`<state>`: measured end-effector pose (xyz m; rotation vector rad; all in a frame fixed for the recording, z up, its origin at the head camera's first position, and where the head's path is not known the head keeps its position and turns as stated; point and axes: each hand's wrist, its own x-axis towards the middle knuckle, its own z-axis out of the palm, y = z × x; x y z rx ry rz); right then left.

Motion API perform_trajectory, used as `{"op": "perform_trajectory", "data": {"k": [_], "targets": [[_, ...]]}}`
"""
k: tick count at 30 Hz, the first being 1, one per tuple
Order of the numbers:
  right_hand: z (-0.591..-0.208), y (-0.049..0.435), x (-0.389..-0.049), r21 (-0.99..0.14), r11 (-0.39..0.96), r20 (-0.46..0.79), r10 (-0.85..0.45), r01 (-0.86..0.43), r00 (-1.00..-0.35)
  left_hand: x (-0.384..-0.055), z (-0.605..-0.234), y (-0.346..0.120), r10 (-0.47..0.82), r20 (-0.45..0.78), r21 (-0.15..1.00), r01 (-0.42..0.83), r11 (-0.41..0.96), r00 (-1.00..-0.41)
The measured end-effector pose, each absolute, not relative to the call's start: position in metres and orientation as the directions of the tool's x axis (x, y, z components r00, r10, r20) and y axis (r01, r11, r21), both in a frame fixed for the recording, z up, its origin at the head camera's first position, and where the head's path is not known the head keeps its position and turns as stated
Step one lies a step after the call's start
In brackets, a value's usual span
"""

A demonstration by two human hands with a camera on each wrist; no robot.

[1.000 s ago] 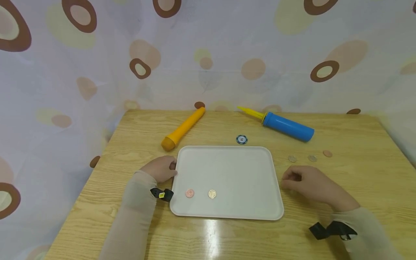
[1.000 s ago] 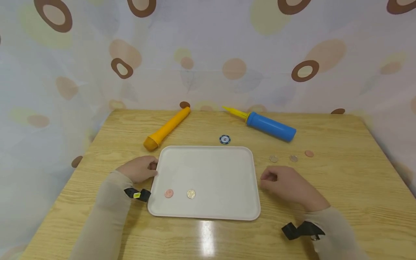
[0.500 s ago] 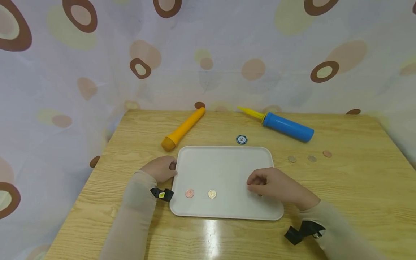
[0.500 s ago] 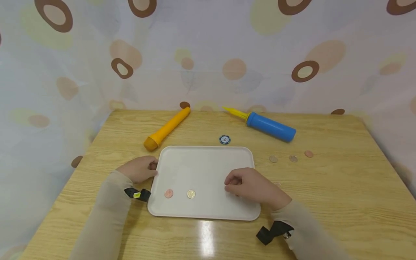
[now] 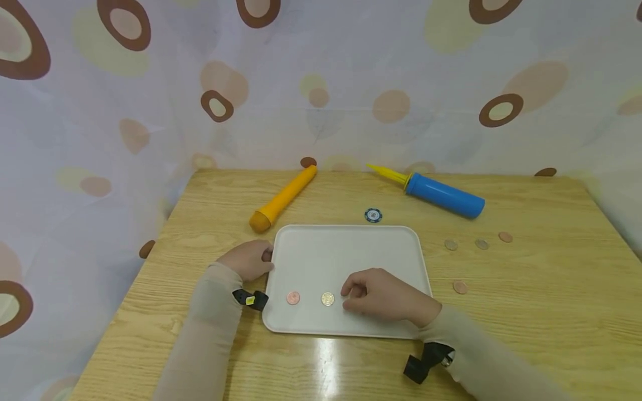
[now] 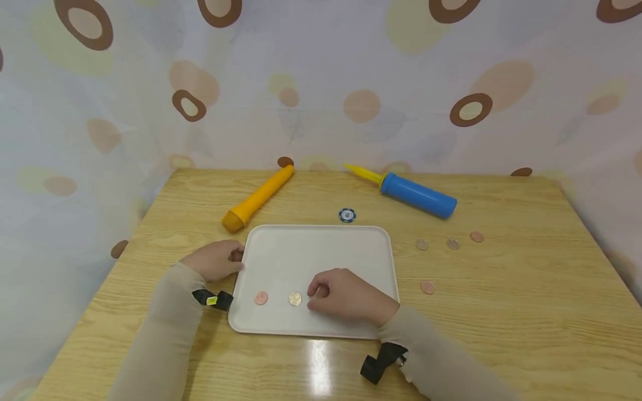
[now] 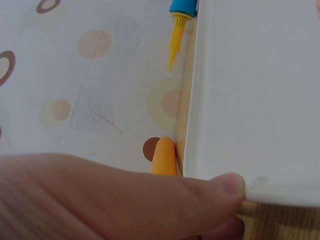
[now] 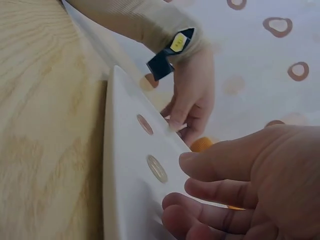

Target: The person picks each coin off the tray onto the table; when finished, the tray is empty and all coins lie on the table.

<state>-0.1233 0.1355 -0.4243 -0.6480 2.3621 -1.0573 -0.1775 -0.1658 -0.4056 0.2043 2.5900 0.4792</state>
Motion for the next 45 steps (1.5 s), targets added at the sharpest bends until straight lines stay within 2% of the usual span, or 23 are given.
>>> {"op": "perform_trajectory", "data": {"k": [13, 20, 27, 35, 40, 45], "targets": [[-0.427, 0.104, -0.117, -0.695, 0.649, -0.225, -0.604, -0.308, -0.765, -0.177, -0.405, -0.166, 0.257, -0.43, 0.38, 0.085, 0.921, -0.865], [-0.428, 0.103, -0.115, -0.666, 0.639, -0.175, -0.635, -0.385, -0.753, -0.177, -0.404, -0.166, 0.258, -0.428, 0.386, 0.083, 0.919, -0.866], [-0.429, 0.102, -0.115, -0.668, 0.651, -0.185, -0.615, -0.361, -0.766, -0.176, -0.403, -0.166, 0.256, -0.43, 0.383, 0.082, 0.92, -0.866], [-0.428, 0.103, -0.116, -0.647, 0.652, -0.182, -0.635, -0.395, -0.751, -0.176, -0.403, -0.165, 0.254, -0.433, 0.387, 0.076, 0.919, -0.865], [-0.43, 0.108, -0.117, -0.687, 0.63, -0.167, -0.621, -0.362, -0.765, -0.177, -0.403, -0.165, 0.245, -0.435, 0.376, 0.073, 0.924, -0.867], [-0.432, 0.117, -0.12, -0.767, 0.59, -0.21, -0.601, -0.252, -0.771, -0.176, -0.402, -0.166, 0.238, -0.439, 0.375, 0.064, 0.925, -0.866]]}}
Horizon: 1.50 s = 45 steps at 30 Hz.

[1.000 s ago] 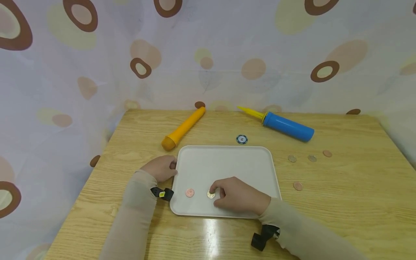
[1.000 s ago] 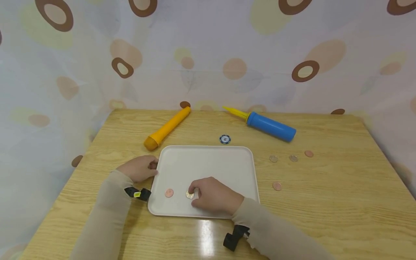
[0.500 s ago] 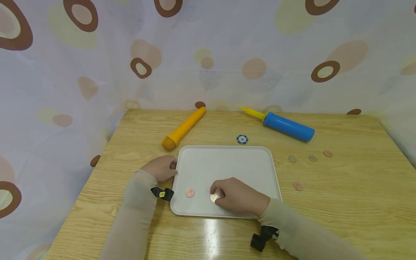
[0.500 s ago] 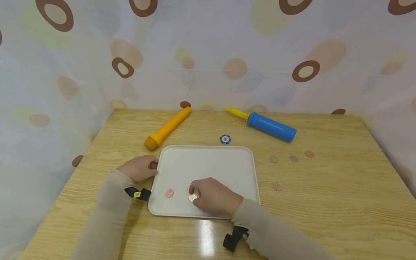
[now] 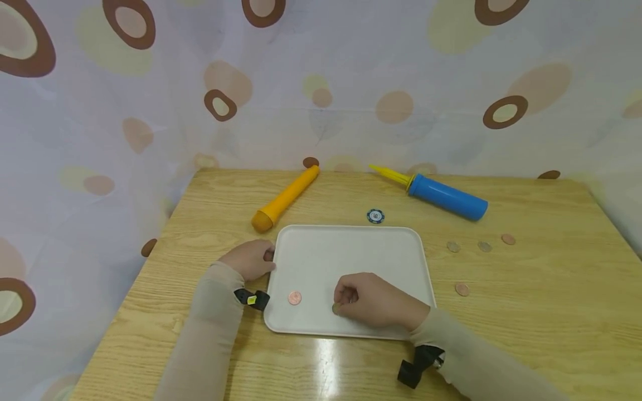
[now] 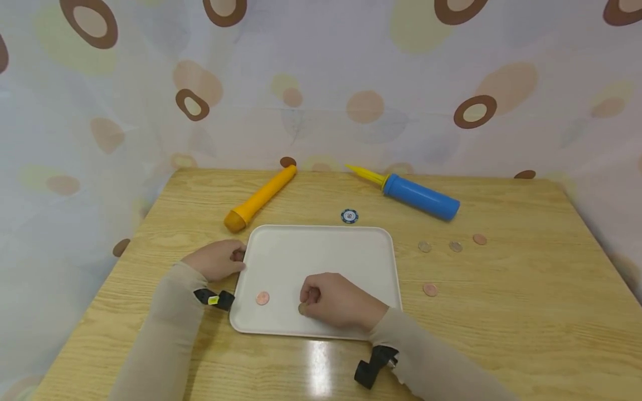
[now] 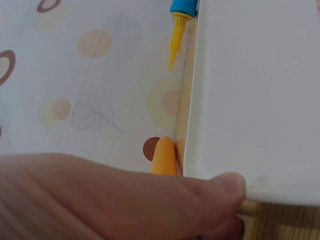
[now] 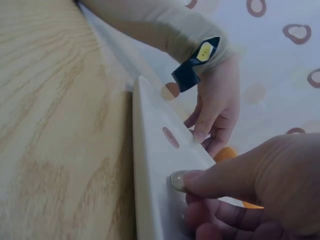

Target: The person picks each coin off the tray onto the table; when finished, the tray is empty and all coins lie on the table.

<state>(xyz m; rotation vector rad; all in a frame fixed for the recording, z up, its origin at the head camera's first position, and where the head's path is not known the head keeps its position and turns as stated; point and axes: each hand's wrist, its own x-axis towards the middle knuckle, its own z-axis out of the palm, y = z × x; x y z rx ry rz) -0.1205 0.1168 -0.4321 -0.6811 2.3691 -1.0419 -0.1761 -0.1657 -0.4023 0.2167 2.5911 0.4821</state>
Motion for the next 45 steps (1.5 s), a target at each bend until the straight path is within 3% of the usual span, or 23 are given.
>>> {"op": "perform_trajectory", "data": {"k": [14, 20, 36, 45], "targets": [[-0.426, 0.158, -0.123, -0.901, 0.433, -0.25, -0.569, -0.027, -0.784, -0.177, -0.403, -0.165, 0.237, -0.444, 0.376, 0.06, 0.925, -0.864], [-0.421, 0.184, -0.123, -0.913, 0.408, -0.249, -0.553, 0.002, -0.795, -0.178, -0.404, -0.166, 0.237, -0.444, 0.374, 0.062, 0.925, -0.864], [-0.419, 0.252, -0.12, -0.885, 0.456, -0.312, -0.426, 0.096, -0.85, -0.174, -0.4, -0.165, 0.243, -0.438, 0.379, 0.067, 0.923, -0.865], [-0.42, 0.293, -0.122, -0.833, 0.548, -0.308, -0.35, 0.073, -0.885, -0.175, -0.401, -0.164, 0.242, -0.438, 0.379, 0.066, 0.923, -0.866]]}}
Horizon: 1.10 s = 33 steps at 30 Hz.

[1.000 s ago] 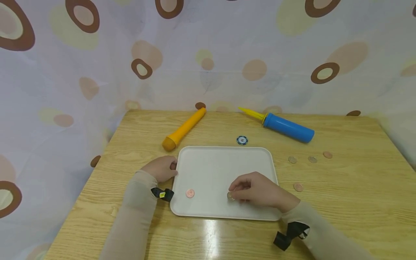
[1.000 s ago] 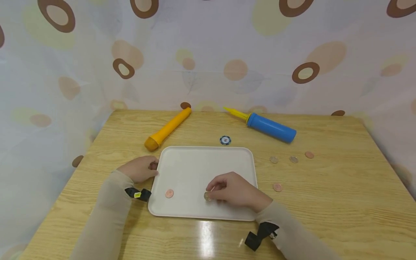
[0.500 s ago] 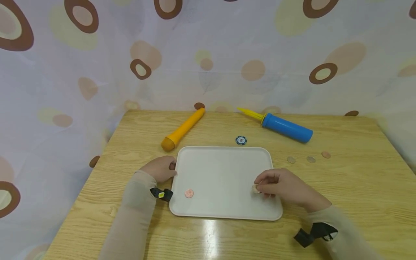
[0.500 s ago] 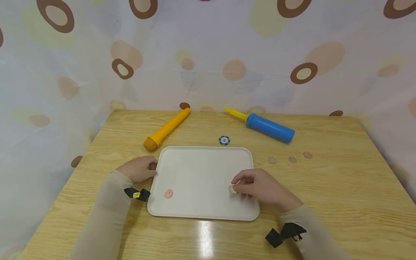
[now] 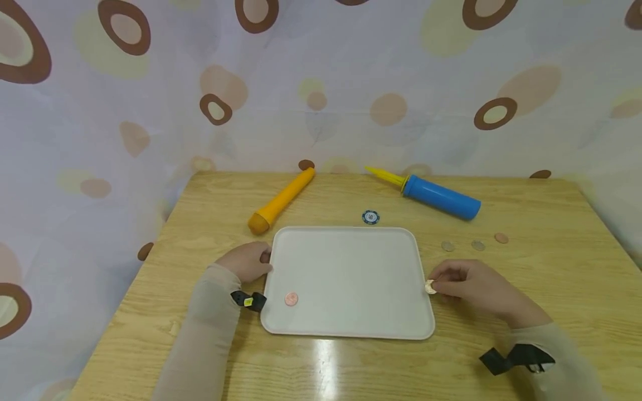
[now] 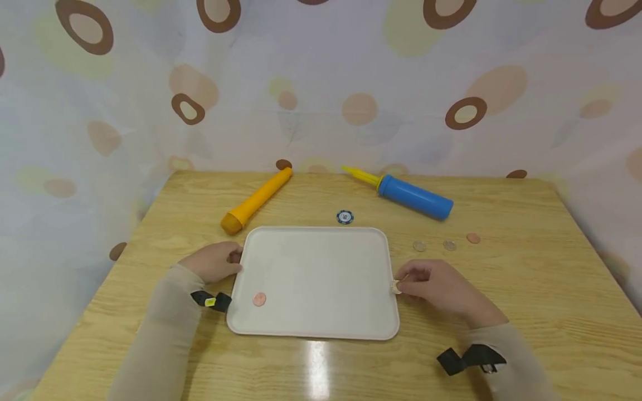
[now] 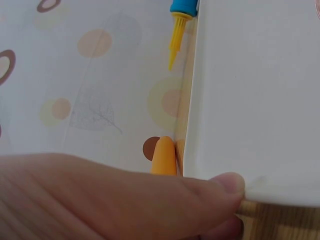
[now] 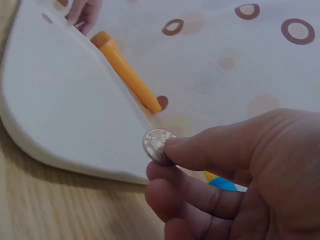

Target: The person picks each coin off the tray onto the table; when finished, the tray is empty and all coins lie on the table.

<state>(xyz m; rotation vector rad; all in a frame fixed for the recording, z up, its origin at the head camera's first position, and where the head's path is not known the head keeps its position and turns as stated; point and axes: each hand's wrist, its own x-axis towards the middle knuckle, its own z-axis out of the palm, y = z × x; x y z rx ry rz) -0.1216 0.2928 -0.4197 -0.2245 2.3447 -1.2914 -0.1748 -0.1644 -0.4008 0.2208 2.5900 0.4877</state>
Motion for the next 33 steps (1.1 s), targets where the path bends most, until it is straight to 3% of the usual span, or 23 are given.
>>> {"op": "perform_trajectory", "data": {"k": [15, 33], "targets": [[-0.414, 0.363, -0.123, -0.596, 0.802, -0.316, -0.182, 0.045, -0.931, -0.173, -0.404, -0.165, 0.252, -0.418, 0.382, 0.083, 0.92, -0.873], [-0.416, 0.364, -0.127, -0.439, 0.899, -0.278, -0.129, 0.006, -0.952, -0.177, -0.406, -0.166, 0.246, -0.433, 0.375, 0.075, 0.924, -0.867]]}}
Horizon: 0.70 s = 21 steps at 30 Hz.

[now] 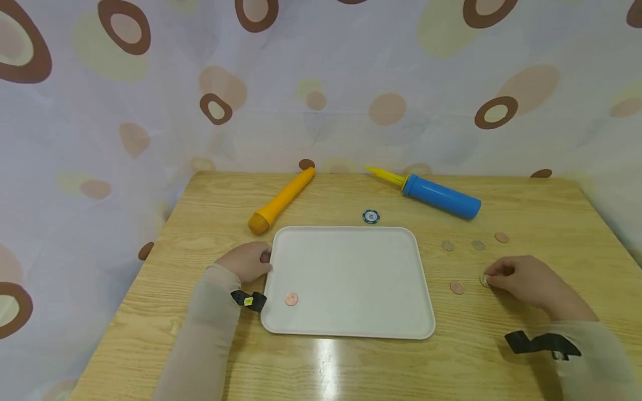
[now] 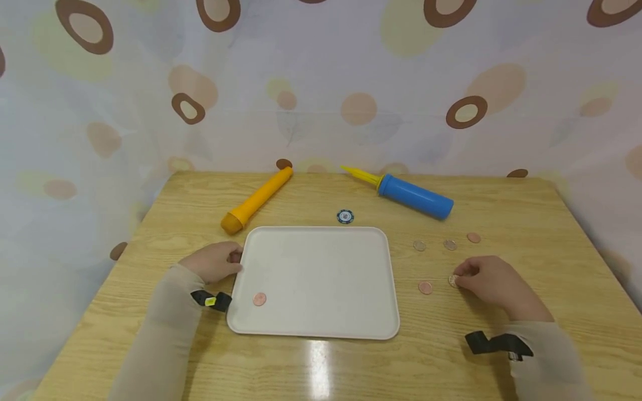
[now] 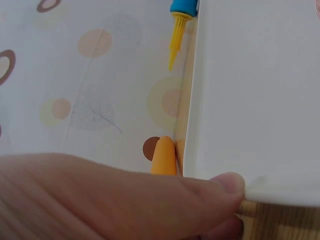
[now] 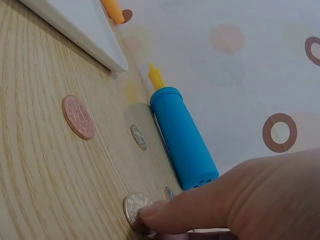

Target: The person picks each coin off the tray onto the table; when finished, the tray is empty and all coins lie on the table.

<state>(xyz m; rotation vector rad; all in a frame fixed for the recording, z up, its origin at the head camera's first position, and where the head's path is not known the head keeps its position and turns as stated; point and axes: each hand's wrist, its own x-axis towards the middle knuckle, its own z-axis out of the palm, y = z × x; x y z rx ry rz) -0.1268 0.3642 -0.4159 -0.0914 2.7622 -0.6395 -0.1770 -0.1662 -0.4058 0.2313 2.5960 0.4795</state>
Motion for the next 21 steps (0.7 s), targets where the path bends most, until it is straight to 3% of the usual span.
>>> {"op": "perform_trajectory", "data": {"k": [13, 21], "targets": [[-0.417, 0.36, -0.128, -0.447, 0.894, -0.268, -0.125, 0.008, -0.955, -0.178, -0.404, -0.166, 0.245, -0.438, 0.382, 0.068, 0.922, -0.865], [-0.415, 0.325, -0.128, -0.568, 0.823, -0.213, -0.177, -0.026, -0.961, -0.177, -0.404, -0.166, 0.247, -0.439, 0.38, 0.071, 0.922, -0.864]]}}
